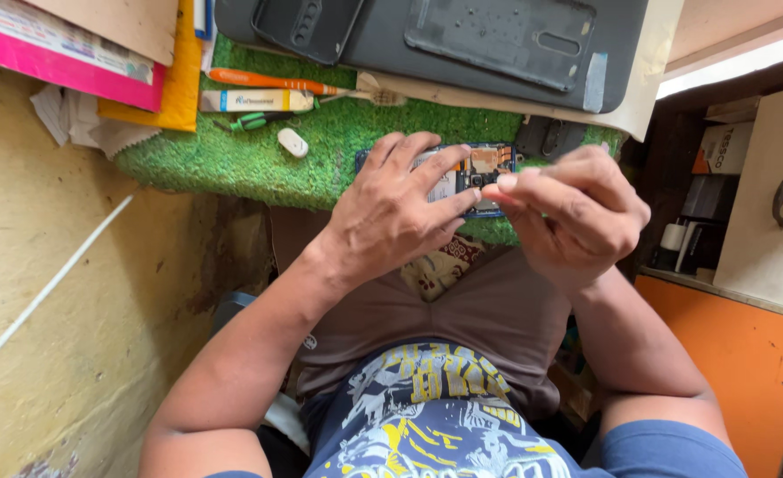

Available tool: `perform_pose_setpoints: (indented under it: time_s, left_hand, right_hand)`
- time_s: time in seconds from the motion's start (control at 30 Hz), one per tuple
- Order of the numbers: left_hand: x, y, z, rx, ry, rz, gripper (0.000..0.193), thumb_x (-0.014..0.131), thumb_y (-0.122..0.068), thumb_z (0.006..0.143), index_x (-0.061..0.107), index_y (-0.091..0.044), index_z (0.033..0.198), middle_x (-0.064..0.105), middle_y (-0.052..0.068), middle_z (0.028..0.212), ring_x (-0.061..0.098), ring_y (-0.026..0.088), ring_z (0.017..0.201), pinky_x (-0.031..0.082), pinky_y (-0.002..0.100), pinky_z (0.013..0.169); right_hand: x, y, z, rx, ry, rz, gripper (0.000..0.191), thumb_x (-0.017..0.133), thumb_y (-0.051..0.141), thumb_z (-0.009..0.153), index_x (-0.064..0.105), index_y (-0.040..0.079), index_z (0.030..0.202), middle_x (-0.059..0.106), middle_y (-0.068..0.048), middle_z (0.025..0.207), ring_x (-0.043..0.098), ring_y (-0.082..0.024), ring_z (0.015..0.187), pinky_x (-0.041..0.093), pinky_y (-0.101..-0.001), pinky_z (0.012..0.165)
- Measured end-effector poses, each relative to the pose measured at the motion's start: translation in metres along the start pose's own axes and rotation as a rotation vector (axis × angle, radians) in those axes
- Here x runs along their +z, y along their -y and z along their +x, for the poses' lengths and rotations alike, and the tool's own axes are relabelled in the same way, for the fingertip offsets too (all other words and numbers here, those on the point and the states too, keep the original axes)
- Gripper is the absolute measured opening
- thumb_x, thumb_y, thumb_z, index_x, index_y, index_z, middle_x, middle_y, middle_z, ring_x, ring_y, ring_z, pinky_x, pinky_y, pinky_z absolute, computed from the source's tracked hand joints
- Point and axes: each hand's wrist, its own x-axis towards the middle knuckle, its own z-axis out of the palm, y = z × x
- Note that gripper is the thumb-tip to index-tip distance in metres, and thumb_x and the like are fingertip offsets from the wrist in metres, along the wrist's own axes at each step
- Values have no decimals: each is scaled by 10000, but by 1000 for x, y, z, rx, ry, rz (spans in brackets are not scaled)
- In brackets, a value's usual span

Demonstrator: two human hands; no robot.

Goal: The person pries open the back of a smartphone on a repair mat using a red-handled pry tool, then powers the phone on and taps its screen. They use a screwdriver to unscrew internal components, remove the back cover, and work on the exposed battery and internals.

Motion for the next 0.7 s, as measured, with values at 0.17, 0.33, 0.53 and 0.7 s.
perform_pose_setpoints:
  time_s: [0.17, 0.33, 0.53, 0.7]
  left_hand:
    - [1, -1, -1, -12, -10, -34, 359, 815, -237, 854, 738, -190, 1201, 587, 137, 1397, 557, 382, 1260, 432, 532, 1095]
    - [1, -1, -2, 1, -3, 23, 354, 811, -236, 854, 738, -185, 1197, 588, 135, 1413, 564, 379, 1261, 433, 535, 1098]
    - [1, -1, -1, 6, -14, 18, 341, 802, -243, 873, 747, -189, 1205, 588, 141, 1406, 566, 384, 1256, 428, 538, 1093]
    - [1, 0, -2, 2, 5, 8, 338, 802, -245, 890, 740, -184, 1217, 585, 144, 1412, 564, 384, 1273, 425, 540, 1112]
  right_hand:
    - [-3, 4, 1, -45, 67, -60, 192, 793, -2, 906, 749, 29, 1090, 723, -134, 983, 725, -197, 852, 595, -301, 738]
    - [-2, 7, 3, -1, 73, 44, 204, 810, 11, 903, 755, 38, 1098, 721, -133, 977, 722, -197, 853, 590, -299, 739]
    - [-3, 6, 1, -13, 54, -76, 323, 866, 116, 823, 737, 4, 1097, 664, -197, 992, 691, -265, 877, 591, -336, 748]
    - [-3, -3, -4, 40, 52, 108, 184, 758, -14, 977, 708, 23, 1151, 733, -157, 1013, 755, -214, 846, 638, -306, 749]
